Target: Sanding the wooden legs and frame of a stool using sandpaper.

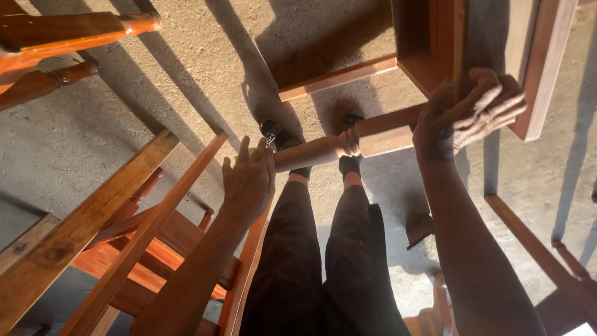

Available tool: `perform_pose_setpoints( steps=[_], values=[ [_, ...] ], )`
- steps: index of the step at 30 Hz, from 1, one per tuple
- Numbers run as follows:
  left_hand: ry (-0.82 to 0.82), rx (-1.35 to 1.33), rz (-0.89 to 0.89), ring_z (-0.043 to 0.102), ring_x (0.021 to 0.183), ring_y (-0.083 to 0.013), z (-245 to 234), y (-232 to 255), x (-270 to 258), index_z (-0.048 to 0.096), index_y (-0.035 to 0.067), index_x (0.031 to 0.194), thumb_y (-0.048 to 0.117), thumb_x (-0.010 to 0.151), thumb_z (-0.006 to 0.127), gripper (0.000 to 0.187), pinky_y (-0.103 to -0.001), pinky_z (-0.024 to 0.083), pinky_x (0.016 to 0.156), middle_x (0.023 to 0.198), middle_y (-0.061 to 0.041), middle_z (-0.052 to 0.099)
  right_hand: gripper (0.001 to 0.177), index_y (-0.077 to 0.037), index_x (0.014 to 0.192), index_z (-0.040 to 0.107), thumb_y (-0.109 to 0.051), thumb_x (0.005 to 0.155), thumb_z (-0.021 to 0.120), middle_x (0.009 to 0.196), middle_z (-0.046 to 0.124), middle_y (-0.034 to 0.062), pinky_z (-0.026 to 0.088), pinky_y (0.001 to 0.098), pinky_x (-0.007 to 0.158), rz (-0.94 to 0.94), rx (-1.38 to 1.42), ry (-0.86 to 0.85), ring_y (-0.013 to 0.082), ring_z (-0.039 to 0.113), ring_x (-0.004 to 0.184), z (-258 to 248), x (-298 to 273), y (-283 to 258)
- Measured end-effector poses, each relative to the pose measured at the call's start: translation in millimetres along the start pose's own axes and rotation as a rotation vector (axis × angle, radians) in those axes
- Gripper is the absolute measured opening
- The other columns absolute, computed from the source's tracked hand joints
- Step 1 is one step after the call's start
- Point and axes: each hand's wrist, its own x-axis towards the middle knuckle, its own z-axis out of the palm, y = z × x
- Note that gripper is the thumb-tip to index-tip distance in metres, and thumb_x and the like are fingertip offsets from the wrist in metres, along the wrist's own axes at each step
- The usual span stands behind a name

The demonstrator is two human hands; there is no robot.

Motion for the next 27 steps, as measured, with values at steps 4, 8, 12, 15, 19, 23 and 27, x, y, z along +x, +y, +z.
perform_pose_setpoints(
  steps=[4,8,12,15,19,23,27],
  values=[
    [-0.130,-0.133,-0.125,0.036,0.151,-0.0355,22.1,-9.6,17.9,0.045,0.003,0.153,0.030,0.108,0.037,0.054,-0.067,0.042,0.104,0.141,-0.020,0.057,0.033,-0.007,0.138,0.046,-0.024,0.110,0.049,0.138,0.044,0.0118,0.039,0.0561,0.103,-0.138,-0.044,0.175,0.0312,0.044,0.127,9.5,-0.2,5.6],
    [-0.049,-0.105,-0.116,0.039,0.149,-0.0351,-0.2,3.8,12.9,0.050,0.006,0.148,0.029,0.109,0.037,0.048,-0.067,0.040,0.106,0.145,-0.016,0.057,0.023,-0.024,0.129,0.048,-0.036,0.111,0.055,0.124,0.045,0.0152,0.042,0.0611,0.093,0.082,0.076,-0.131,0.0344,0.048,0.117,-7.7,4.0,-9.4],
    [-0.080,-0.089,-0.145,0.044,0.147,-0.0321,0.8,5.0,2.5,0.054,0.009,0.146,0.032,0.109,0.037,0.046,-0.062,0.040,0.110,0.147,-0.010,0.059,0.047,-0.002,0.135,0.040,-0.039,0.106,0.051,0.131,0.038,0.0286,0.035,0.0624,0.094,-0.173,-0.381,0.238,0.0465,0.039,0.119,-15.0,10.1,-18.8],
    [0.024,-0.170,-0.111,0.044,0.144,-0.0329,-1.0,6.5,-4.2,0.055,0.010,0.147,0.032,0.107,0.037,0.049,-0.061,0.040,0.108,0.147,-0.012,0.058,0.030,-0.008,0.120,0.053,-0.033,0.104,0.054,0.125,0.042,0.0199,0.037,0.0569,0.096,-0.083,-0.226,0.162,0.0389,0.043,0.118,-7.5,18.4,-16.0],
    [0.277,-0.158,-0.035,0.044,0.143,-0.0362,36.0,-1.0,-21.2,0.061,0.011,0.142,0.029,0.109,0.035,0.045,-0.064,0.040,0.106,0.153,-0.013,0.054,0.019,-0.016,0.115,0.057,-0.031,0.103,0.060,0.119,0.047,0.0112,0.040,0.0515,0.094,0.022,0.074,0.062,0.0297,0.049,0.117,-14.1,14.7,-18.2],
    [-0.065,-0.308,-0.250,0.058,0.137,-0.0350,31.4,-3.1,6.5,0.055,0.012,0.154,0.040,0.121,0.031,0.049,-0.054,0.048,0.117,0.146,-0.018,0.059,0.020,-0.016,0.116,0.058,-0.028,0.101,0.057,0.120,0.048,0.0090,0.039,0.0497,0.094,-0.022,0.088,0.076,0.0280,0.048,0.117,-13.5,17.7,-17.8],
    [0.382,-0.175,0.023,0.049,0.140,-0.0410,25.0,0.1,-55.5,0.055,0.009,0.147,0.030,0.110,0.032,0.048,-0.059,0.043,0.106,0.151,-0.021,0.057,0.019,-0.013,0.116,0.057,-0.028,0.105,0.055,0.120,0.046,0.0103,0.039,0.0508,0.098,-0.035,-0.016,0.057,0.0282,0.047,0.121,-4.5,1.6,-6.6]
  ],
)
